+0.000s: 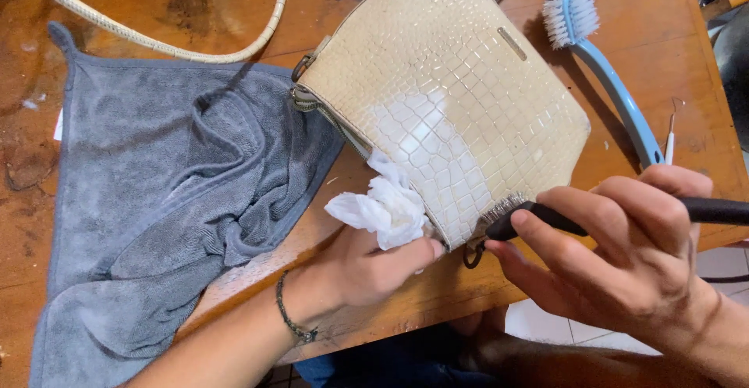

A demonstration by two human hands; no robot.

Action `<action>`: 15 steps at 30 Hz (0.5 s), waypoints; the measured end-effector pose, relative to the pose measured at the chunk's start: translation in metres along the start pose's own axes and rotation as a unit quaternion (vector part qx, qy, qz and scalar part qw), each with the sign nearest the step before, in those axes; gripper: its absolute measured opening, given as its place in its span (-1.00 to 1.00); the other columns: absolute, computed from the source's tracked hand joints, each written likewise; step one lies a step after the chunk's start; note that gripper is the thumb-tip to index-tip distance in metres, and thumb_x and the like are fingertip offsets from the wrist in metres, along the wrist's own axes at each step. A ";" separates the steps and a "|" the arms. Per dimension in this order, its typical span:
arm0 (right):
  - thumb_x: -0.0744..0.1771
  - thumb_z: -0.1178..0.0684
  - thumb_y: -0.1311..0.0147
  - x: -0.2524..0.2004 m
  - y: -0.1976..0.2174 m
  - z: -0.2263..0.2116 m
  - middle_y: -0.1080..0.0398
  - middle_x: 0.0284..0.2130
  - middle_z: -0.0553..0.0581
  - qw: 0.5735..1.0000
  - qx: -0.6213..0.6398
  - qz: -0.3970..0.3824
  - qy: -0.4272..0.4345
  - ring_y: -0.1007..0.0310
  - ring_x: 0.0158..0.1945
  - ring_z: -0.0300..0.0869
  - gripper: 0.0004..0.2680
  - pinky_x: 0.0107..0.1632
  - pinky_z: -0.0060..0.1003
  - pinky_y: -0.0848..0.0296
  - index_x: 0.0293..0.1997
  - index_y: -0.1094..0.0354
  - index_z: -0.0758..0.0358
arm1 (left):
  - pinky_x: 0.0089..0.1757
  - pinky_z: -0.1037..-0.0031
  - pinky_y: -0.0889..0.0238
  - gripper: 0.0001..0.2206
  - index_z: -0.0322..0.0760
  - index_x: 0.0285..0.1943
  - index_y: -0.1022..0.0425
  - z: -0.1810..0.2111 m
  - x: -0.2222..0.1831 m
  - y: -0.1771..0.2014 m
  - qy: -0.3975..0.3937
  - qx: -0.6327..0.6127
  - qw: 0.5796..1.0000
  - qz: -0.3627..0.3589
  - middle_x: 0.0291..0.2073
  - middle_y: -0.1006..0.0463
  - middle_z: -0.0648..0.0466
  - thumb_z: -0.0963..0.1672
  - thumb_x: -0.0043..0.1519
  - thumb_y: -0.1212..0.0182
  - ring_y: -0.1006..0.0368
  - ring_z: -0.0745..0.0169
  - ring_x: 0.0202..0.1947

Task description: Cleaning a textured leather purse using a small brush and cleaning solution at a repair bench.

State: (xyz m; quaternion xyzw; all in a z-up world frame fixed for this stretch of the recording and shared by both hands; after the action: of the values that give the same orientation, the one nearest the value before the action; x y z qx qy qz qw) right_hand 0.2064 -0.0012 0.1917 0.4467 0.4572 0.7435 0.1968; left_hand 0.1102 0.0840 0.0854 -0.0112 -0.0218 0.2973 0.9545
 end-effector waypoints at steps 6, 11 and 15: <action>0.35 -0.16 -0.30 -0.004 -0.009 0.010 -0.46 -0.21 0.06 0.998 0.010 -0.022 -0.066 -0.24 -0.12 0.05 -0.81 0.06 0.00 -0.27 -0.19 -0.45 0.06 | -0.21 0.36 -0.27 -0.48 -0.03 -0.68 -0.17 0.003 0.006 -0.032 -0.109 0.421 0.895 -0.100 -0.84 -0.07 0.20 0.05 0.44 0.15 -0.22 0.24 -0.64; 0.30 -0.13 -0.24 0.000 -0.012 0.016 -0.46 -0.29 0.05 0.987 0.118 -0.016 -0.108 -0.26 -0.17 0.07 -0.80 -0.05 -0.06 -0.23 -0.26 -0.45 0.18 | -0.24 0.27 -0.21 -0.53 -0.26 -0.67 -0.17 0.045 -0.001 0.003 -0.144 0.292 0.939 0.113 -0.75 -0.30 0.12 -0.09 0.29 -0.27 -0.31 0.08 -0.55; 0.27 -0.09 -0.29 -0.005 -0.022 0.021 -0.43 -0.28 0.13 0.975 0.172 -0.039 -0.137 -0.30 -0.19 0.06 -0.77 0.04 -0.18 -0.26 -0.20 -0.43 0.24 | -0.16 0.28 -0.33 -0.74 -0.21 -0.41 -0.36 0.049 0.000 0.011 -0.023 0.238 0.961 0.142 -0.43 -0.46 0.03 -0.04 0.27 -0.24 -0.48 0.04 -0.24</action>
State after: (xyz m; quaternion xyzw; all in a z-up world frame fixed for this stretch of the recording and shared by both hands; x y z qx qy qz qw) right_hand 0.2248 0.0168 0.1742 0.5533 0.5639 0.5772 0.2068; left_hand 0.1016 0.0940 0.1345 0.2201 0.0290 0.4265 0.8768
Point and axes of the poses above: each hand's wrist, its own x-axis towards the middle knuckle, its own y-axis out of the back of the hand, z = x × y, the point moved 10 cm from there along x, towards the middle knuckle
